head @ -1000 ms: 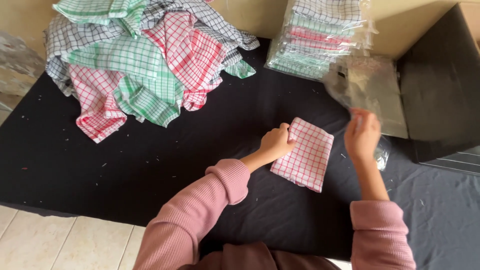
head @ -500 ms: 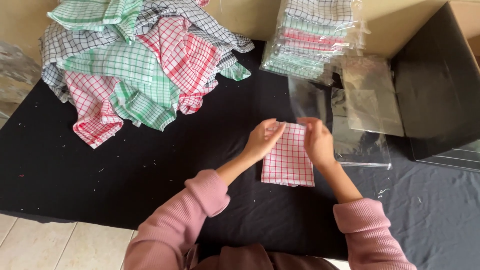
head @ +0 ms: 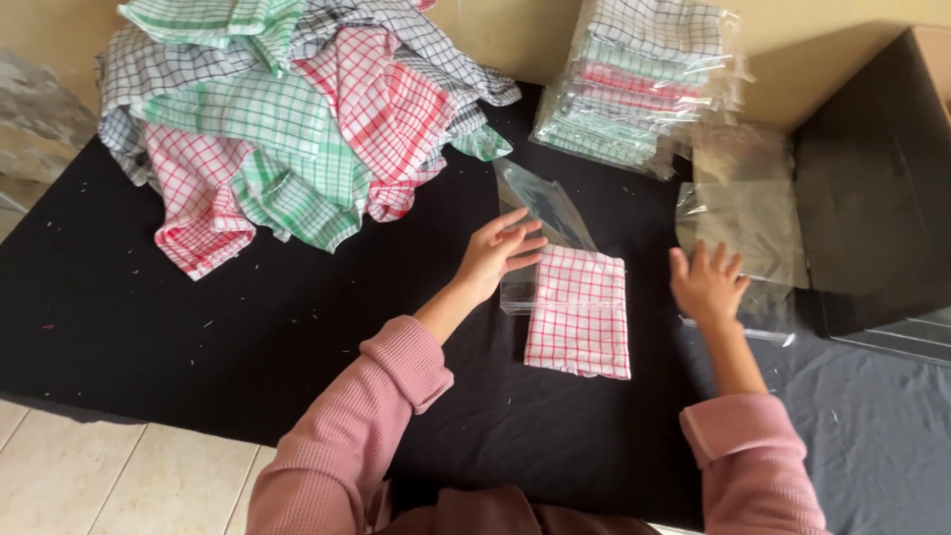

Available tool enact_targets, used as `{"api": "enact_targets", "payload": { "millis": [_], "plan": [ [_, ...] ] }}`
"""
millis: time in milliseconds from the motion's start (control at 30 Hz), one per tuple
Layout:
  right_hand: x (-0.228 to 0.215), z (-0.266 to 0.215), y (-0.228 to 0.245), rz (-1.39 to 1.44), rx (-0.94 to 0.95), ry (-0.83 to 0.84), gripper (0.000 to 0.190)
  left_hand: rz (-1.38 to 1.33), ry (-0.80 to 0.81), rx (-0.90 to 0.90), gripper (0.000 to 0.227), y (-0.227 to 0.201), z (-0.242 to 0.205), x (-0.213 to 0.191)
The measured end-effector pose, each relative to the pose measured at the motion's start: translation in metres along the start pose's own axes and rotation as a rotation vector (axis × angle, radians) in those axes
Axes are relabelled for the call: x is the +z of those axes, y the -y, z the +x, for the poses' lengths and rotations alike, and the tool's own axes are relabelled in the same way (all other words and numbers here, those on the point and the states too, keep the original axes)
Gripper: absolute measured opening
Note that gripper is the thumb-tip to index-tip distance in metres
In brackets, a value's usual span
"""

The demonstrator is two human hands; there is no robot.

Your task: The person picks up a red and white checkered cloth from a pile, spreads it on a black surface, and folds it into a small rectangle. The person then inserts the folded cloth into a plastic bag, places it on a stack, and repeats the process with a green and white checkered cloth.

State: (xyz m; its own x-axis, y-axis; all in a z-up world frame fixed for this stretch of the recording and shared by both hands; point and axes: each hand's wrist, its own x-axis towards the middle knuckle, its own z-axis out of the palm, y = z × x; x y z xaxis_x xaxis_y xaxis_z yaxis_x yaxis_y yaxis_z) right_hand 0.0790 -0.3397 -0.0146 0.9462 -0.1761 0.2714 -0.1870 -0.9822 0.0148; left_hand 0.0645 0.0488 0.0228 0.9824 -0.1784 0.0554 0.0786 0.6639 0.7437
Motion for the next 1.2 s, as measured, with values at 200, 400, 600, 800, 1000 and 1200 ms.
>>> {"api": "enact_targets", "payload": {
  "millis": [200, 400, 600, 800, 1000, 1200],
  "plan": [
    [-0.035, 0.043, -0.019, 0.143, 0.118, 0.234, 0.084, -0.039, -0.034, -0.08, 0.059, -0.052, -0.014, 0.006],
    [-0.021, 0.068, -0.027, 0.125, 0.057, 0.018, 0.068, -0.073, -0.058, -0.057, 0.052, -0.064, -0.023, 0.002],
    [-0.153, -0.024, 0.144, 0.668, -0.817, -0.385, 0.043, -0.03, -0.141, 0.009, 0.041, -0.043, -0.015, -0.012],
    [-0.152, -0.099, 0.218, 0.545, -1.015, -0.48, 0.126, -0.036, -0.269, 0.071, 0.033, -0.04, -0.015, -0.016],
    [-0.121, -0.086, 0.219, 0.665, -0.878, -0.553, 0.039, 0.048, -0.4, 0.05, 0.038, -0.058, -0.032, 0.013],
    [-0.147, -0.078, 0.204, 0.713, -0.886, -0.703, 0.018, -0.235, -0.267, -0.109, 0.087, -0.059, -0.046, 0.024]
  ]
}}
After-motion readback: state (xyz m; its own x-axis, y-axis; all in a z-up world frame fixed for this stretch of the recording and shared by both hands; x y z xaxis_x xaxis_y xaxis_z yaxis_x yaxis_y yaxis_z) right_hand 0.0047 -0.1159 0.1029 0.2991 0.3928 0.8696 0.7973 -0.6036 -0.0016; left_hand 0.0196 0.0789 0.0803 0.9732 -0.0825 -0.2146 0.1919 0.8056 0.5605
